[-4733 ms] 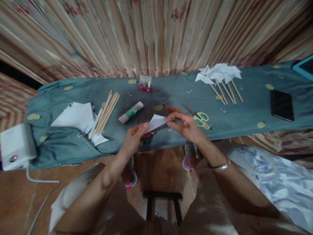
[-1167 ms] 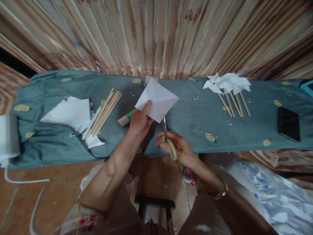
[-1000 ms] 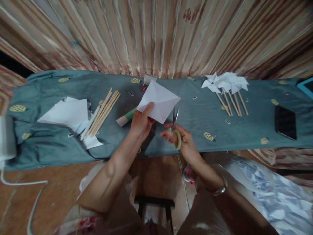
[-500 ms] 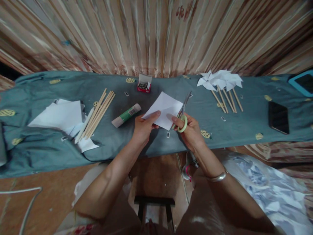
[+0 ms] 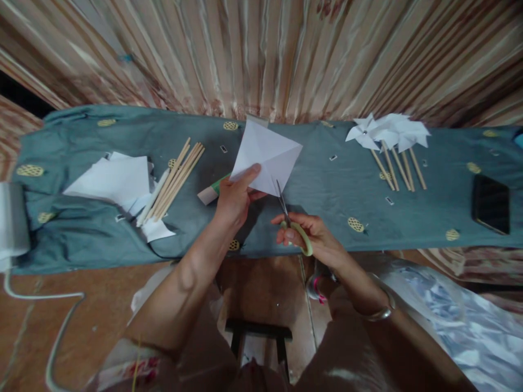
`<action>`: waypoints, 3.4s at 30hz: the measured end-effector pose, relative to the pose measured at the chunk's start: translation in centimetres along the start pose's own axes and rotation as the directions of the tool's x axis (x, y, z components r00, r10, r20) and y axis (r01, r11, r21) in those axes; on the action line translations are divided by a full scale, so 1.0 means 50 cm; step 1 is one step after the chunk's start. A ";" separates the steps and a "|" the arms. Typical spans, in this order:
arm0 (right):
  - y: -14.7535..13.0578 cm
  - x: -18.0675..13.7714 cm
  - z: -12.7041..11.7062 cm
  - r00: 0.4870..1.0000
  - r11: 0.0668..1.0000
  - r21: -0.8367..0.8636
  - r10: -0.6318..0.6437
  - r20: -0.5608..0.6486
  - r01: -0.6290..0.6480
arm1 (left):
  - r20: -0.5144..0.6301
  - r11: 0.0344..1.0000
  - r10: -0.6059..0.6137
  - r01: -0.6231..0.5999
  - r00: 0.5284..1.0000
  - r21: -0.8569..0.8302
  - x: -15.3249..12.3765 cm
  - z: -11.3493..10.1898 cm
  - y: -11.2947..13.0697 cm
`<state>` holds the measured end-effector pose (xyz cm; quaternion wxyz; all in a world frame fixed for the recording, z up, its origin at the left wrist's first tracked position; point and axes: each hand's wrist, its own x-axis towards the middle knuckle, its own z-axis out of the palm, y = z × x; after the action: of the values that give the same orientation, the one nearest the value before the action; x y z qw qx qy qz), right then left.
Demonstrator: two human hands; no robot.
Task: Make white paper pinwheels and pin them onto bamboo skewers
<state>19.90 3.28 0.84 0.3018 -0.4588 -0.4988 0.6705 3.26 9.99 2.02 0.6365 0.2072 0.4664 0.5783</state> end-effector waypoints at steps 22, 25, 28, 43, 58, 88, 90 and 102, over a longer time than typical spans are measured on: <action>-0.004 0.004 0.002 0.999 1.000 -0.007 0.000 -0.033 0.000 | -0.015 0.999 -0.028 0.029 0.999 0.031 -0.005 0.004 0.000; -0.004 0.005 0.004 0.999 1.000 -0.006 -0.002 -0.035 0.002 | -0.012 0.999 -0.026 0.026 1.000 0.031 -0.003 0.003 -0.002; -0.002 0.005 0.005 0.999 1.000 -0.011 -0.007 -0.045 0.006 | 0.000 0.999 -0.024 0.024 1.000 0.030 -0.004 0.003 -0.002; -0.005 0.005 0.006 0.998 0.998 0.054 0.044 -0.048 -0.042 | -0.029 0.998 -0.054 0.054 0.998 0.014 -0.004 0.001 -0.001; 0.006 0.012 0.007 0.995 0.994 0.090 0.069 -0.077 -0.062 | -0.015 1.000 -0.020 0.019 1.000 -0.012 -0.004 -0.001 0.003; -0.005 0.020 0.016 0.993 0.995 0.095 0.044 -0.107 -0.033 | 0.008 0.999 -0.041 0.041 0.999 0.000 -0.009 0.002 -0.008; -0.004 0.020 0.016 0.993 0.995 0.090 0.043 -0.108 -0.034 | 0.018 0.999 -0.039 0.039 0.999 0.000 -0.009 0.002 -0.009; 0.002 0.027 0.019 0.993 0.996 0.090 0.023 -0.115 -0.013 | 0.037 0.999 -0.045 0.045 0.998 -0.023 -0.010 0.000 -0.008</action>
<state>18.52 4.06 0.39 0.3444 -0.4875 -0.4458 0.6670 3.54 9.43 1.87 0.6602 0.1996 0.4521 0.5656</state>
